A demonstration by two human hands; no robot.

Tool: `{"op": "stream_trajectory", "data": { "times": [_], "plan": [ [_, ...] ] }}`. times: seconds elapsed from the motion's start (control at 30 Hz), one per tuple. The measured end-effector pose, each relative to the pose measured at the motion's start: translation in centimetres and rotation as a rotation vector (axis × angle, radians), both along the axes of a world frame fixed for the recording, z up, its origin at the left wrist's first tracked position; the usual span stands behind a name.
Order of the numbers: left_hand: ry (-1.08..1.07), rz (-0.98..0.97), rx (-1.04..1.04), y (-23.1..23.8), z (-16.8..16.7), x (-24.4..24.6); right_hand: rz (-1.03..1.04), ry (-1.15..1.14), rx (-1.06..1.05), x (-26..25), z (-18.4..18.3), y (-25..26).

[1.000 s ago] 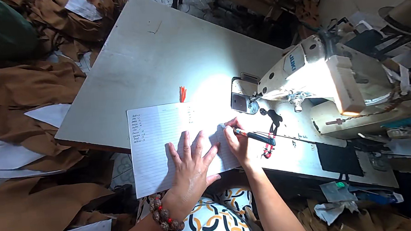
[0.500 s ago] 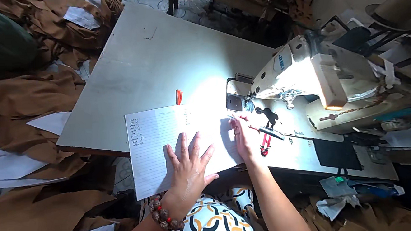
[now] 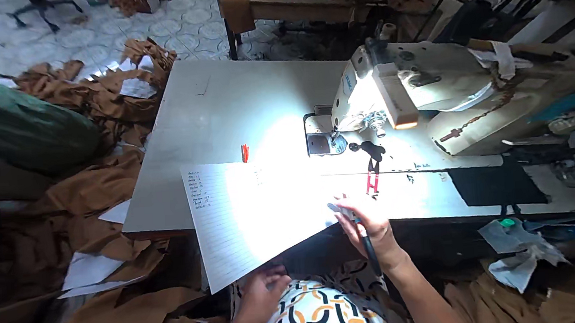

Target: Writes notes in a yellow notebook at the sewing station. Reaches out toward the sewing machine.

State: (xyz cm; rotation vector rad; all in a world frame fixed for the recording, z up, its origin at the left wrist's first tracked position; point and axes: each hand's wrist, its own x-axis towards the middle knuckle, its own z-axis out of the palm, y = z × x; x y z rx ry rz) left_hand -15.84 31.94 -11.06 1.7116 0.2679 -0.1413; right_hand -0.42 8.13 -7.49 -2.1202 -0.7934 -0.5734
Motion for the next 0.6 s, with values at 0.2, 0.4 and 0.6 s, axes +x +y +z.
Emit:
{"op": "stream_trajectory", "data": {
  "times": [0.2,0.4,0.6],
  "plan": [
    [-0.435,0.419,0.194,-0.8,1.3,1.8,0.036,0.029,-0.034,-1.5,-1.3,1.3],
    [-0.559,0.360,0.359,-2.0,2.2,5.6,0.025,0.045,0.062,-2.2,-0.8,0.5],
    [-0.614,-0.149,1.040,-2.0,2.6,7.1,-0.175,0.090,0.205,-3.1,1.8,-2.5]
  ]
}}
